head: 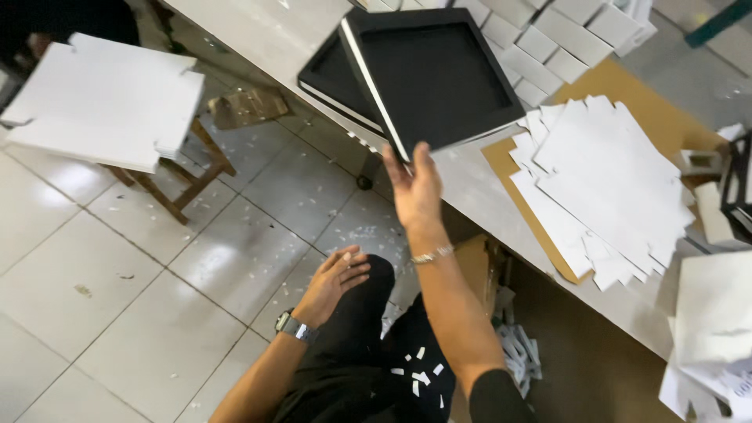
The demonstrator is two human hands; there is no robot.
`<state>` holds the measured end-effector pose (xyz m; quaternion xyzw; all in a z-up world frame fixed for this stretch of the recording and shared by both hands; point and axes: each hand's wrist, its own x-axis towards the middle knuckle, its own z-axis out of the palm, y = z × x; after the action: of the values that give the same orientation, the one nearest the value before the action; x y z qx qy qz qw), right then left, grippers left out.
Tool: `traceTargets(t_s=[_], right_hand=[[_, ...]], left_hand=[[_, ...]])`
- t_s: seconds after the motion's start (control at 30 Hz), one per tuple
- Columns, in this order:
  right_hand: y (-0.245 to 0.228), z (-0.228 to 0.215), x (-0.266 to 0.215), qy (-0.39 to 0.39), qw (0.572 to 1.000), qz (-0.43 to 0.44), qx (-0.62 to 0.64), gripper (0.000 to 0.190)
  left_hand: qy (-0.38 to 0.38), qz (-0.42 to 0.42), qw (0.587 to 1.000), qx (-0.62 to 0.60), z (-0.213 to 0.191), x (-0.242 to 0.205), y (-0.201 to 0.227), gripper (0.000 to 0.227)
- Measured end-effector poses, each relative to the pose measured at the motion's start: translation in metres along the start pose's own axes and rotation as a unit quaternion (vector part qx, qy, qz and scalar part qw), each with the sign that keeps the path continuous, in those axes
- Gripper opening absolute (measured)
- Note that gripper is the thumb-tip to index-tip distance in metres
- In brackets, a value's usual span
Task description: The person assembles a black rectangular frame by attaching white strips to its edges. They then fold white paper pieces and insert them into the frame. The task is performed on a cluttered table with stacks of frames and paper.
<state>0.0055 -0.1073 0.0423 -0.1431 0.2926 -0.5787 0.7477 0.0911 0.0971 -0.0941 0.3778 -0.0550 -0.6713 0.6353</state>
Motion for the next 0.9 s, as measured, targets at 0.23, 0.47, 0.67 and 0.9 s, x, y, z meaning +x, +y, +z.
traceTargets(t_s=[0.23, 0.47, 0.67, 0.9], right_hand=[[0.075, 0.047, 0.067, -0.004, 0.999, 0.032, -0.013, 0.037], [0.082, 0.023, 0.096, -0.070, 0.962, 0.146, -0.221, 0.047], [-0.008, -0.030, 0.047, -0.139, 0.901, 0.136, -0.387, 0.044], [-0.173, -0.177, 0.012, -0.052, 0.839, -0.134, -0.525, 0.034]], left_hand=[[0.065, 0.001, 0.998, 0.011, -0.016, -0.009, 0.013, 0.049], [0.045, -0.008, 0.986, 0.159, 0.000, 0.002, 0.018, 0.058], [-0.005, 0.170, 0.857, 0.487, 0.041, 0.062, 0.006, 0.037], [-0.030, 0.575, 0.422, 0.700, 0.164, 0.144, 0.040, 0.035]])
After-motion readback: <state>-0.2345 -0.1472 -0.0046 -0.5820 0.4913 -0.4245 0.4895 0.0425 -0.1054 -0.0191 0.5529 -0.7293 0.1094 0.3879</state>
